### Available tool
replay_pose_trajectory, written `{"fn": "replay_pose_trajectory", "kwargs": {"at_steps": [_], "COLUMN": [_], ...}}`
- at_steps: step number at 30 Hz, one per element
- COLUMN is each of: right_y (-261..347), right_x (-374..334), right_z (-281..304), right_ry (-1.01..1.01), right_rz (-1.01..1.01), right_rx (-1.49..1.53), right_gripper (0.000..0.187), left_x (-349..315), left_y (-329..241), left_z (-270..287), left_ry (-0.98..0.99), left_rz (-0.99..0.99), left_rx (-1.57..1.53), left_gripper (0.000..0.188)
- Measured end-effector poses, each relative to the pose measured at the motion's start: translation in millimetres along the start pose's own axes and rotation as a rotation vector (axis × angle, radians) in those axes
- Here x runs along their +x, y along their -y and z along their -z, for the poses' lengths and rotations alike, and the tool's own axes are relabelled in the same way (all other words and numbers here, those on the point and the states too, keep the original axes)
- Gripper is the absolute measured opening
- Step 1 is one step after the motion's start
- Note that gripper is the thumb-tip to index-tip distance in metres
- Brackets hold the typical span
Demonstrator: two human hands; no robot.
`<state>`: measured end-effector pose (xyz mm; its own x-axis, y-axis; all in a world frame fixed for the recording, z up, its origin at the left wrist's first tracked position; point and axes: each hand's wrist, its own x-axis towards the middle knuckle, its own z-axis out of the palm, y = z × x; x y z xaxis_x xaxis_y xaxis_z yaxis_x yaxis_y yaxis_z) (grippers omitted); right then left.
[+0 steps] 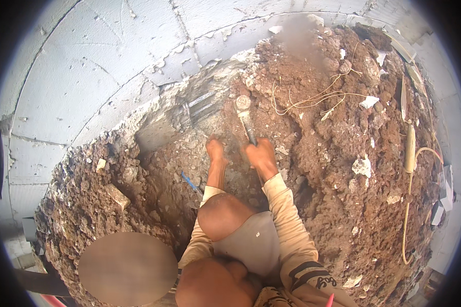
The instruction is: The person uses a hammer and chisel to break up a concrete floor. They repeatedly strike the chisel to chip away the surface, creating a pile of rubble. The person then stands up and uses a pickaxe to continue breaking the floor.
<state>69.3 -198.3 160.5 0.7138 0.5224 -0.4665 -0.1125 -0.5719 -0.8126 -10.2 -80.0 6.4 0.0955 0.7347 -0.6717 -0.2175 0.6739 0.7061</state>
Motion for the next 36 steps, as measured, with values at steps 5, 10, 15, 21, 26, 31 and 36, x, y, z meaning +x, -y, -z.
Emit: {"fn": "replay_pose_trajectory", "kwargs": {"at_steps": [5,10,15,21,26,31,36], "right_y": [7,8,2,4,15,15,-11], "right_x": [-7,-8,-2,-4,-18,-35,-46], "right_z": [-2,-12,-1,-9,-15,-24,-26], "right_ry": [0.049,0.053,0.024,0.058,0.057,0.054,-0.043], "right_rz": [-0.094,-0.026,-0.049,-0.07,0.014,0.22,0.689], "right_rx": [0.115,-0.02,0.025,0.015,0.115,0.13,-0.158], "right_gripper": [0.015,0.017,0.016,0.022,0.017,0.015,0.015], "left_x": [9,15,-44,-38,-27,-29,-16], "left_y": [-29,9,-4,-51,-68,-76,-98], "left_z": [-9,1,-4,0,4,7,14], "left_ry": [0.259,-0.169,0.127,0.21,0.233,0.286,0.543], "left_rz": [0.001,-0.228,-0.168,-0.164,-0.14,-0.062,0.176], "left_rx": [0.251,0.161,0.146,0.055,0.028,-0.112,-0.473], "left_gripper": [0.034,0.034,0.035,0.033,0.027,0.023,0.022]}}
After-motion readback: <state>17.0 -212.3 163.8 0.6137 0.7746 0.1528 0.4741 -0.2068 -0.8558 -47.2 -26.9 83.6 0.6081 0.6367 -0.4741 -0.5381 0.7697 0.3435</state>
